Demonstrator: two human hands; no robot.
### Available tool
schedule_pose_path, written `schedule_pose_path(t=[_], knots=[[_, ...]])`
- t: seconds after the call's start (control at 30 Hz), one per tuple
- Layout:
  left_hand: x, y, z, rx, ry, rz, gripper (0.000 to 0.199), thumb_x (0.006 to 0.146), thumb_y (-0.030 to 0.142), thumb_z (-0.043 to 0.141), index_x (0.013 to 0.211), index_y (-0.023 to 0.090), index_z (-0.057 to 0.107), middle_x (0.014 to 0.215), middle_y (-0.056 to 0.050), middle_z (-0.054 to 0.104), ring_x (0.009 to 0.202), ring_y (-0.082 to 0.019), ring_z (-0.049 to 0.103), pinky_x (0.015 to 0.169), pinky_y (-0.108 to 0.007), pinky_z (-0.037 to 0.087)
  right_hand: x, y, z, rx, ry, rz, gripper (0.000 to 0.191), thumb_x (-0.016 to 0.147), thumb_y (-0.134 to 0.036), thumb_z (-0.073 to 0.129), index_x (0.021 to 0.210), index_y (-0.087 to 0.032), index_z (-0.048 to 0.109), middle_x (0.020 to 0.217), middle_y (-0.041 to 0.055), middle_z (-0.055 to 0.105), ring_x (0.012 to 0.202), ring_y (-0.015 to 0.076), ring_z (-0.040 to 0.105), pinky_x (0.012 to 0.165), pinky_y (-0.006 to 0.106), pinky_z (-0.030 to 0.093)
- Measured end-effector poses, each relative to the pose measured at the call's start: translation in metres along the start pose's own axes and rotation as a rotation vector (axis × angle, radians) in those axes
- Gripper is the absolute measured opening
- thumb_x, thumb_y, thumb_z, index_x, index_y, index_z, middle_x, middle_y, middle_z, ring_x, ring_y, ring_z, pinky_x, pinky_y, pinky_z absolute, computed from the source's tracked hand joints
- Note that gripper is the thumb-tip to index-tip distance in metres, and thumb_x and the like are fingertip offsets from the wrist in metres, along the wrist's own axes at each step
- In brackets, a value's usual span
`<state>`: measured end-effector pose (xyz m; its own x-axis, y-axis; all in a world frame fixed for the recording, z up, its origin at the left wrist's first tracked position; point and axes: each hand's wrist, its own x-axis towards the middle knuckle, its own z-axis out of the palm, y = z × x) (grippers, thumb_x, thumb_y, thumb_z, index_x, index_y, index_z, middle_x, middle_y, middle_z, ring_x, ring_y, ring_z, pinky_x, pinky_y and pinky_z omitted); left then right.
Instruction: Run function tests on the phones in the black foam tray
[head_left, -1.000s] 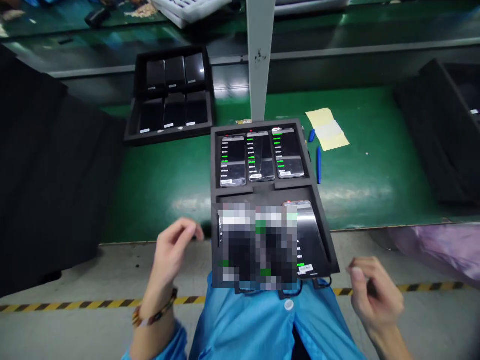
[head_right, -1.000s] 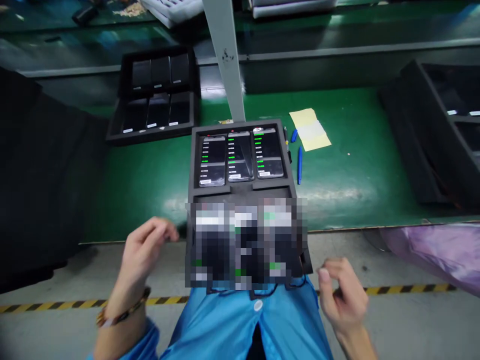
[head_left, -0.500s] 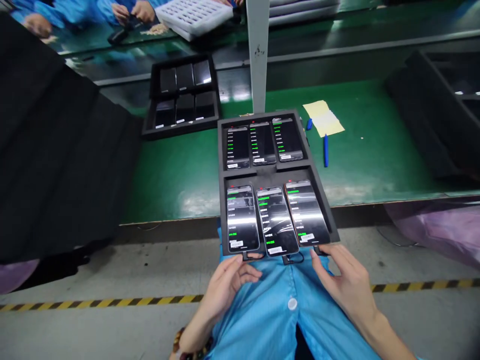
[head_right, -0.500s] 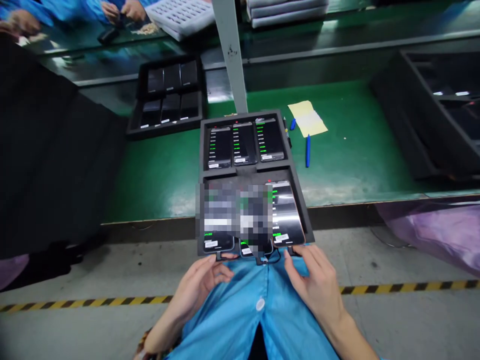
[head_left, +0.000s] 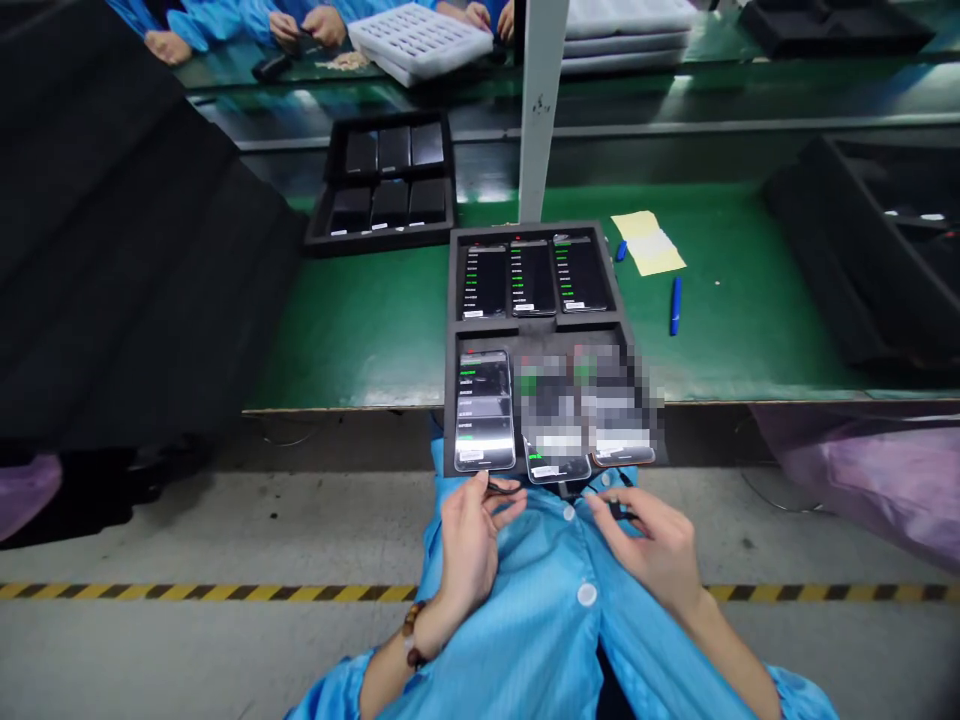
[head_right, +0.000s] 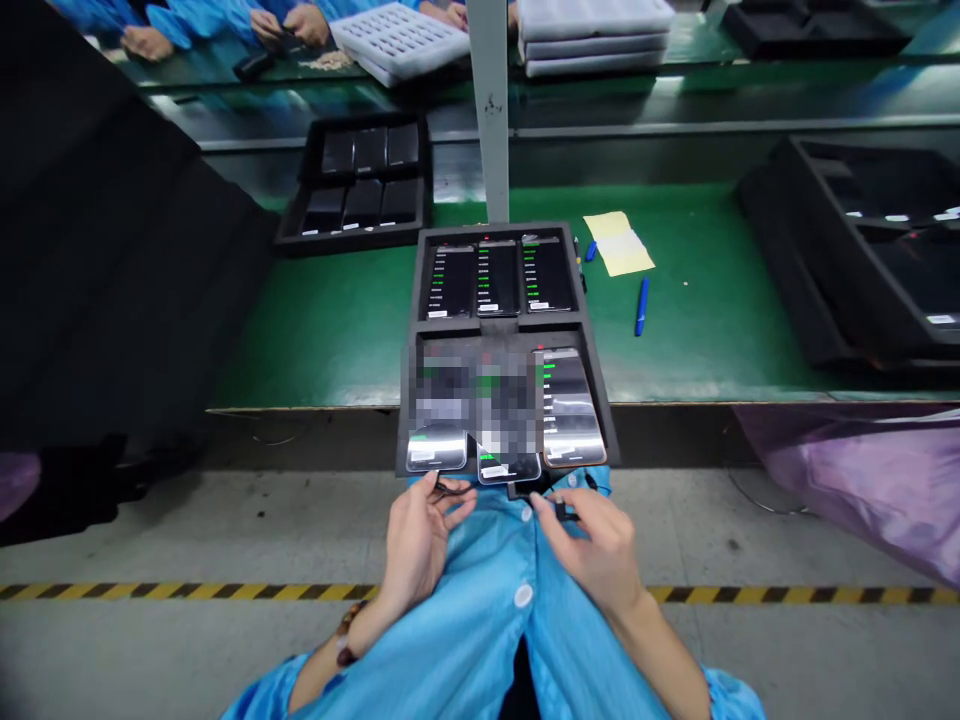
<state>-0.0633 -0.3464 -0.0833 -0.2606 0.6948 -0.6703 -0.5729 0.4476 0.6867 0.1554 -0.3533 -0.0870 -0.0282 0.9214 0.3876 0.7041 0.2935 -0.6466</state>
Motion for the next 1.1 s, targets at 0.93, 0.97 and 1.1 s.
schedule_pose_path(t=[0.93,0.97,1.1], knots=[[-0.006,0.002,-0.013,0.311,-0.108,0.166,0.05,0.076,0.065,0.09,0.09,0.019,0.077,0.062,-0.004,0.07,0.052,-0.022,0.072,0.05,-0.03,0.061,0.016,-0.001,0.005,0.156,-0.074,-0.303,0.055,0.113,-0.057,0.049,0.07,-0.023,0.055,0.066,0.0004,0.057,0.056,0.0129,0.056,0.05,0.027,0.042],[-0.01,0.008,-0.014,0.399,-0.204,0.136,0.047,0.078,0.063,0.09,0.087,0.018,0.078,0.062,-0.005,0.07,0.051,-0.022,0.071,0.05,-0.03,0.061,0.015,0.0,-0.006,0.195,-0.081,-0.276,0.058,0.113,-0.062,0.046,0.07,-0.023,0.053,0.065,0.0002,0.056,0.056,0.0132,0.055,0.049,0.026,0.042],[-0.038,0.036,0.013,0.561,-0.633,0.026,0.03,0.084,0.039,0.093,0.105,0.021,0.082,0.071,-0.007,0.077,0.061,-0.024,0.076,0.062,-0.031,0.063,0.016,-0.006,-0.034,0.499,-0.134,-0.055,0.055,0.106,-0.069,0.055,0.077,-0.023,0.05,0.079,0.0046,0.069,0.072,0.0183,0.066,0.067,0.032,0.057]])
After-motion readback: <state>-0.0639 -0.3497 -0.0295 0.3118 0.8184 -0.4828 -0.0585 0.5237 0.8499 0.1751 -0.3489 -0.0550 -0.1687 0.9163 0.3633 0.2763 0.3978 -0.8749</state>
